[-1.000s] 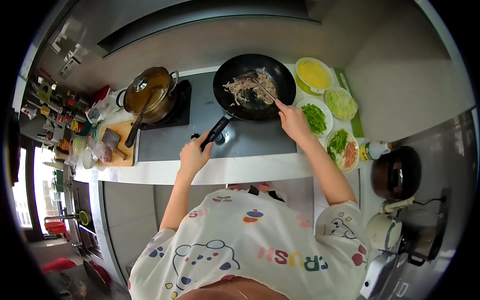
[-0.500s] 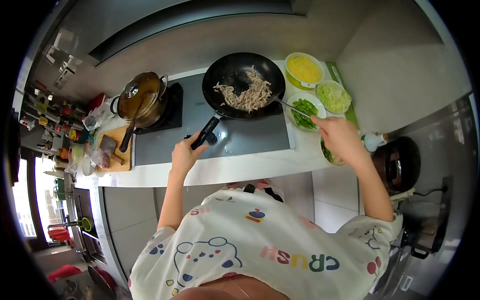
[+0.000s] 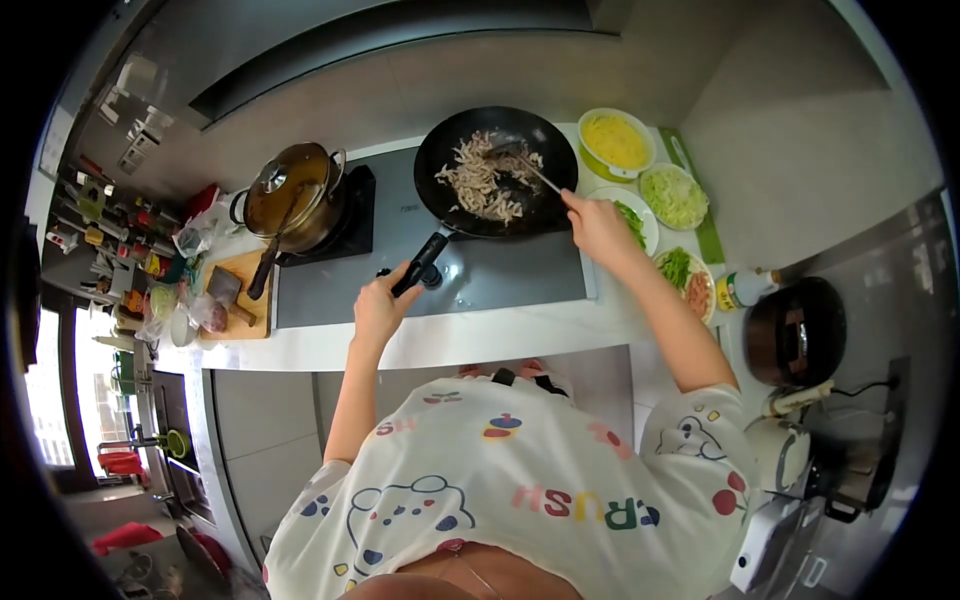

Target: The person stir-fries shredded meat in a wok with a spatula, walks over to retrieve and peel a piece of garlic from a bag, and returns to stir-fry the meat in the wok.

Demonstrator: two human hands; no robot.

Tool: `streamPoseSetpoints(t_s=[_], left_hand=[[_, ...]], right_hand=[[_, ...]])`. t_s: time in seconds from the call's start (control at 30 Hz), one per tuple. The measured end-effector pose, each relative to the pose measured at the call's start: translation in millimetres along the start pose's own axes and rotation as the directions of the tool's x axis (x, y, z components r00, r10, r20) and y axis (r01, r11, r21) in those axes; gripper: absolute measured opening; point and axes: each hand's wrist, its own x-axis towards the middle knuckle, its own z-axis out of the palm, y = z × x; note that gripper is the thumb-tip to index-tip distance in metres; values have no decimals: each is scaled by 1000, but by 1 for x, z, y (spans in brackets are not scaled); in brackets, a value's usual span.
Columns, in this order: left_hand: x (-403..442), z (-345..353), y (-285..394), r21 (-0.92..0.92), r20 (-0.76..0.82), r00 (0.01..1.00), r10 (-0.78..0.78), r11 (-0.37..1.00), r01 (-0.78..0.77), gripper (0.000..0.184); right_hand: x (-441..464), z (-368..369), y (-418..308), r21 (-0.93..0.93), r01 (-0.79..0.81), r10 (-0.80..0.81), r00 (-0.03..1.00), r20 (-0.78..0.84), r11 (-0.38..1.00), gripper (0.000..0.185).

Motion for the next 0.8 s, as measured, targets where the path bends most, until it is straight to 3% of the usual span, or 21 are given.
streamPoseSetpoints(t_s=[0.17,0.27,0.37,0.47,0.57,0.67,0.8], left_hand=[[2,4,-4,-14,-11,1000,13,1000,-13,52],[1,6,-4,-18,-10,1000,9,1000,-9,50],[1,0,0,-19,8,1000,5,1000,-5,50],[1,-1,0,-19,12,1000,0,1000,0,49],[0,-1,2,-16,19,1000,-8,1000,8,50],[1,-2,0,-19,9,1000,-9,1000,9,52],[0,-1,0,-20,12,1000,-11,1000,11,52]], right_hand=[[-49,-63,-32,59,0,-3,998,58,998,33],[-71,-107,-46,-17,-16,18,995,99,1000,31],[-82,-139,-69,-108,-115,138,960,244,988,31],[-77,-108,-49,-96,34,-13,977,214,995,31],[-49,-51,-30,-10,163,-162,986,48,987,32],[-17,-30,-25,77,49,-54,997,58,996,32],[23,-6,-18,97,104,-102,994,-29,990,34]])
